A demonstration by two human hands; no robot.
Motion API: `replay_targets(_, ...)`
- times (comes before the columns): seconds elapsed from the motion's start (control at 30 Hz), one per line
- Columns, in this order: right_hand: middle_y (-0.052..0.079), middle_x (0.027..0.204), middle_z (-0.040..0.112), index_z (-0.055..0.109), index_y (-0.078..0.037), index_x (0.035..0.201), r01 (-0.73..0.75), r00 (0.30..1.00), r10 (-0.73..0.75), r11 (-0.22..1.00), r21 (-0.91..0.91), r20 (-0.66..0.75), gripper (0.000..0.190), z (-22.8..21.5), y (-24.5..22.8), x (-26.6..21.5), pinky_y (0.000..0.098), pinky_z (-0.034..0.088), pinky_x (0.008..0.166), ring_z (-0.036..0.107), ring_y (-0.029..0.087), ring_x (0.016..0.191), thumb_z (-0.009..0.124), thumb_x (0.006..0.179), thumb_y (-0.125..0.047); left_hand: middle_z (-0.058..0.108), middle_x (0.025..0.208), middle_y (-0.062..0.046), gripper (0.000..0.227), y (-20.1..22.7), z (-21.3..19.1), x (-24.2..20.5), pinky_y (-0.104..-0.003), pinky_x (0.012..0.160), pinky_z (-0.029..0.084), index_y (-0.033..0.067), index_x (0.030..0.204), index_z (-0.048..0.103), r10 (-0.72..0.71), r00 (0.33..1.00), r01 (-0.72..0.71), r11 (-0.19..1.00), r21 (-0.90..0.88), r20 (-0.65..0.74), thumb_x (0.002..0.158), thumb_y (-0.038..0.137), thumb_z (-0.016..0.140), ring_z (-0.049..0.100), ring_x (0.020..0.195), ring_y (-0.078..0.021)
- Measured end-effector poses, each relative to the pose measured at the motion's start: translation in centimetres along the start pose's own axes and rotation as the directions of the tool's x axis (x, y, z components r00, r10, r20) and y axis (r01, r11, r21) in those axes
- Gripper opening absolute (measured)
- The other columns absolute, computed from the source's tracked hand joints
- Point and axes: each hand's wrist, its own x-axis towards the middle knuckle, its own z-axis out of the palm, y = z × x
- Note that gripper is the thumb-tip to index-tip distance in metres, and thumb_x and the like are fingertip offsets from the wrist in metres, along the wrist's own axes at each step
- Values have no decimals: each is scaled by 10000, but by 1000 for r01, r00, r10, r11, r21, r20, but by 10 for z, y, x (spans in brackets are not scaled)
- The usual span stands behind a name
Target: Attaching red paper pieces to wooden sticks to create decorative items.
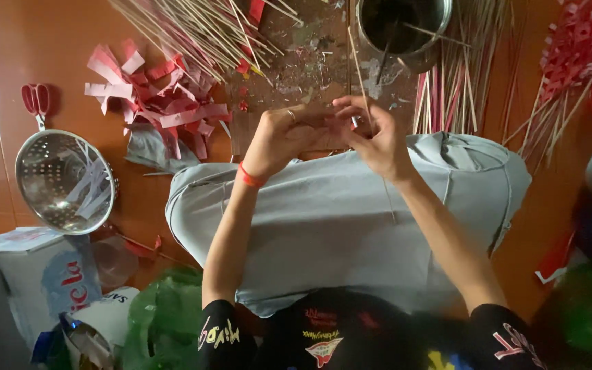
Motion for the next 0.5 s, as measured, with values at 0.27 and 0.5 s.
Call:
replay_targets(0.27, 6, 1174, 662, 612, -22, 1359, -85, 992, 87, 996, 26, -91, 373, 1, -2, 0, 156, 471, 728, 577, 20, 945, 724, 1003, -20, 767, 1128, -76, 296, -14, 18, -5, -262, 903, 610, -7, 1213, 710, -213, 974, 181, 938, -296, -77, 930, 66, 760, 706, 1020, -85)
replay_targets(0.5, 18, 1160, 689, 607, -68, 1384, -113, 982, 101, 991, -70, -163, 408, 2, 3, -4, 159, 438, 602, 536, 38, 754, 725, 995, -36, 801, 1039, -94, 174, -24, 35, -5, -249, 859, 605, -27, 1112, 769, -292, 935, 237, 937, -258, -203, 952, 33, 737, 724, 946, -95)
